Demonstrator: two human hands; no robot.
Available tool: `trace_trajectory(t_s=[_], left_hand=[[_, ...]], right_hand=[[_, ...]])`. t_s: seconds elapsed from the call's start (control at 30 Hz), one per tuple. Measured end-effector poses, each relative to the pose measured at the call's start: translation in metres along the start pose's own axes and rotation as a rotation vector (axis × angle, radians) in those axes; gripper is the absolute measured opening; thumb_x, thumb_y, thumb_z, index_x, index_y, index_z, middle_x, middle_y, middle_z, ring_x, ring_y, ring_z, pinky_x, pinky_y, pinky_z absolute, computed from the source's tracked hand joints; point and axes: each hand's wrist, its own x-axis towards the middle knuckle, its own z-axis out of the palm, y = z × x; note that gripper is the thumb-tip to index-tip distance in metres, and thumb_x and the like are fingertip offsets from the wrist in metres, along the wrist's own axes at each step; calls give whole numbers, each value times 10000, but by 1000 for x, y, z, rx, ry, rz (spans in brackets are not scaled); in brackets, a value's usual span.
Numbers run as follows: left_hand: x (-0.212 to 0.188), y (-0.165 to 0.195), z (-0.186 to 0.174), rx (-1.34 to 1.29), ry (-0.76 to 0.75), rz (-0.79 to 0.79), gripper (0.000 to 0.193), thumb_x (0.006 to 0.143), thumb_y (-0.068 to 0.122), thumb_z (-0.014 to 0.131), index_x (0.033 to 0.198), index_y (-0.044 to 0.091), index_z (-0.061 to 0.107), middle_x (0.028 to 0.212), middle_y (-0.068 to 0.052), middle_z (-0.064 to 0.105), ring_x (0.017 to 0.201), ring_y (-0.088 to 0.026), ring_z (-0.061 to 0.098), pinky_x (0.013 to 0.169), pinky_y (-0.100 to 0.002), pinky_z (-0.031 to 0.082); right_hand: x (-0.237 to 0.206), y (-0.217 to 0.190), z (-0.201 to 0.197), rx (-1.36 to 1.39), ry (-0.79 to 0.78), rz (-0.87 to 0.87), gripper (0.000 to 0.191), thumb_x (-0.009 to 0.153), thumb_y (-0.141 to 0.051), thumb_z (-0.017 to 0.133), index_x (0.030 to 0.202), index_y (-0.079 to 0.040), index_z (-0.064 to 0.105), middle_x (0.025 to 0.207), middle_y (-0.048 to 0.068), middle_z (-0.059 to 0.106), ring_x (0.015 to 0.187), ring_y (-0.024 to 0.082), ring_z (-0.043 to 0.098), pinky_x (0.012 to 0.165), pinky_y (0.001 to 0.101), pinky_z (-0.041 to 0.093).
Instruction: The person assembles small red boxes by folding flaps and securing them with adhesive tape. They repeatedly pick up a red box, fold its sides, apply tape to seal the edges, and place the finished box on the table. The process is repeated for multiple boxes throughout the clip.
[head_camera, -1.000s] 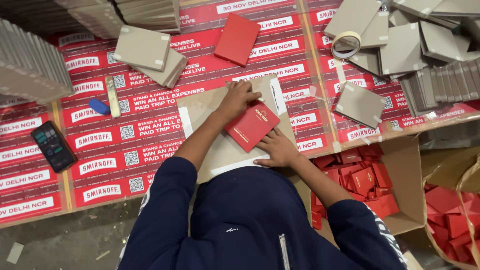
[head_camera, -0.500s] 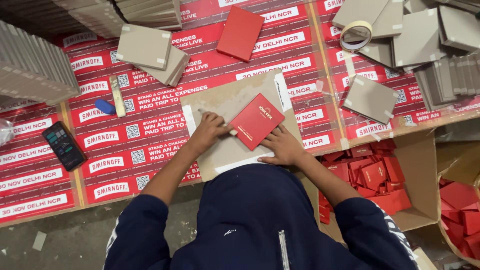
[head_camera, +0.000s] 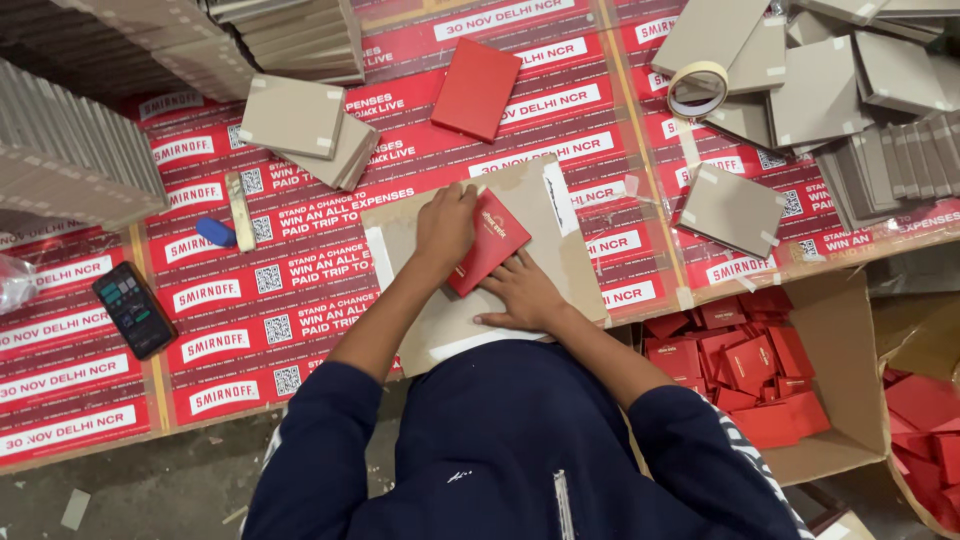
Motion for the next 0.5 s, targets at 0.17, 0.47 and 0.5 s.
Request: trace_trajectory(t_s=[0.17,0.47,0.5], left_hand=[[12,32,48,167,-260,34,211,819,99,684,1006,1,687,1051,-138,645,986,-299,662,733,-414,575],[-31,77,47,-204,-277,155,426,709,77,693,1127,-8,697,1084,-150,666,1064,-330,665,831,-441,563],[-24,70,45,-191,-345,69,462,711,105,715,1159,-4,683,1086,-168,659,1050,-345,658,831,-457,553]], right_hand=[[-4,8,13,11,-51,26,720,887,-708,555,1324,-141,634,1403,133,580,1418,349,413,1227,583,190],[-14,22,45,232,63,99,822,829,-691,637,1370,-71,607,1425,178,569,1385,407,433,1197,501,266],[-13,21,42,155,73,76,819,835,-720,635,1352,-85,612,1425,169,569,1399,404,422,1214,508,259]])
